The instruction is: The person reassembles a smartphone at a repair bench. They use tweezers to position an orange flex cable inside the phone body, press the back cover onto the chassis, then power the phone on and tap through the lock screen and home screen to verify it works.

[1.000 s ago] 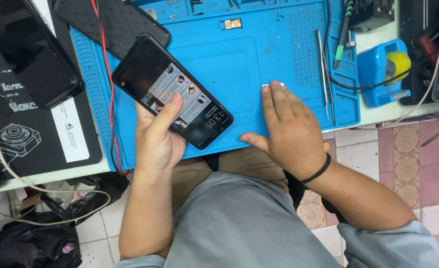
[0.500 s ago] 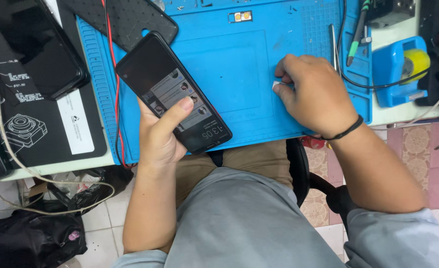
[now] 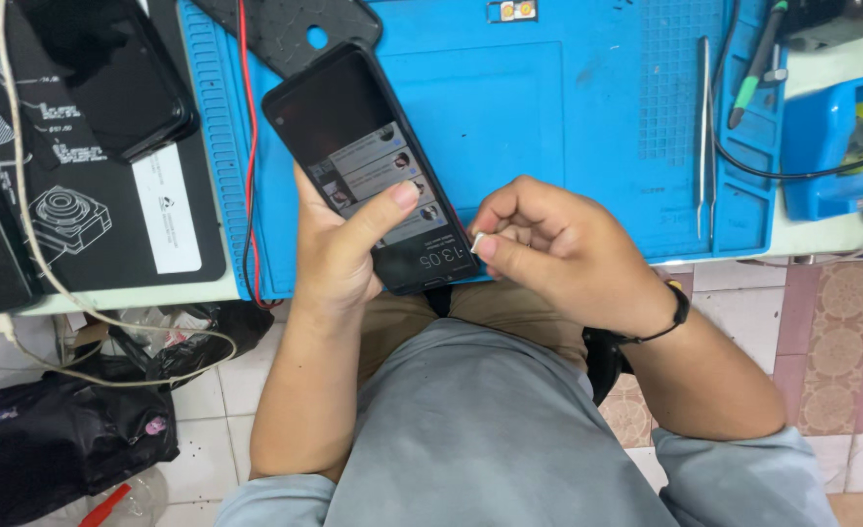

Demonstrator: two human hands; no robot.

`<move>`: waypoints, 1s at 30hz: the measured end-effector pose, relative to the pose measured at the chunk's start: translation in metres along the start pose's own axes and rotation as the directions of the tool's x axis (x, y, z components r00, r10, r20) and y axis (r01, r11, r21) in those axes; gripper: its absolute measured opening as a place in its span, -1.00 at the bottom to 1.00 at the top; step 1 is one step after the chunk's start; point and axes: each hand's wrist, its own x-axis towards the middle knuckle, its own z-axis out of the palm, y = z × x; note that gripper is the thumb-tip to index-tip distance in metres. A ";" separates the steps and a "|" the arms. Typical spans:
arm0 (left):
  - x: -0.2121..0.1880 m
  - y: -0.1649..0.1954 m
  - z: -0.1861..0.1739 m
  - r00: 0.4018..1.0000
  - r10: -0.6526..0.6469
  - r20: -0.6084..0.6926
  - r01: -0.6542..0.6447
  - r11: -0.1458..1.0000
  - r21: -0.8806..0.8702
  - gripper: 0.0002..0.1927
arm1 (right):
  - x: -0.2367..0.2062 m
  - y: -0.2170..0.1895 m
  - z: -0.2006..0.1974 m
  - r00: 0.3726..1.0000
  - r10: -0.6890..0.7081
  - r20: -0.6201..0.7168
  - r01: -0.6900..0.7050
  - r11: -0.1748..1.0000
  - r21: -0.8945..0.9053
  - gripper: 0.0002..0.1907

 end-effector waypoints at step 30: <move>-0.020 0.008 -0.004 0.772 -0.445 0.453 0.517 0.855 -0.040 -0.25 | 0.044 -0.072 -0.085 0.967 -0.020 0.253 0.129 0.897 -0.422 -0.87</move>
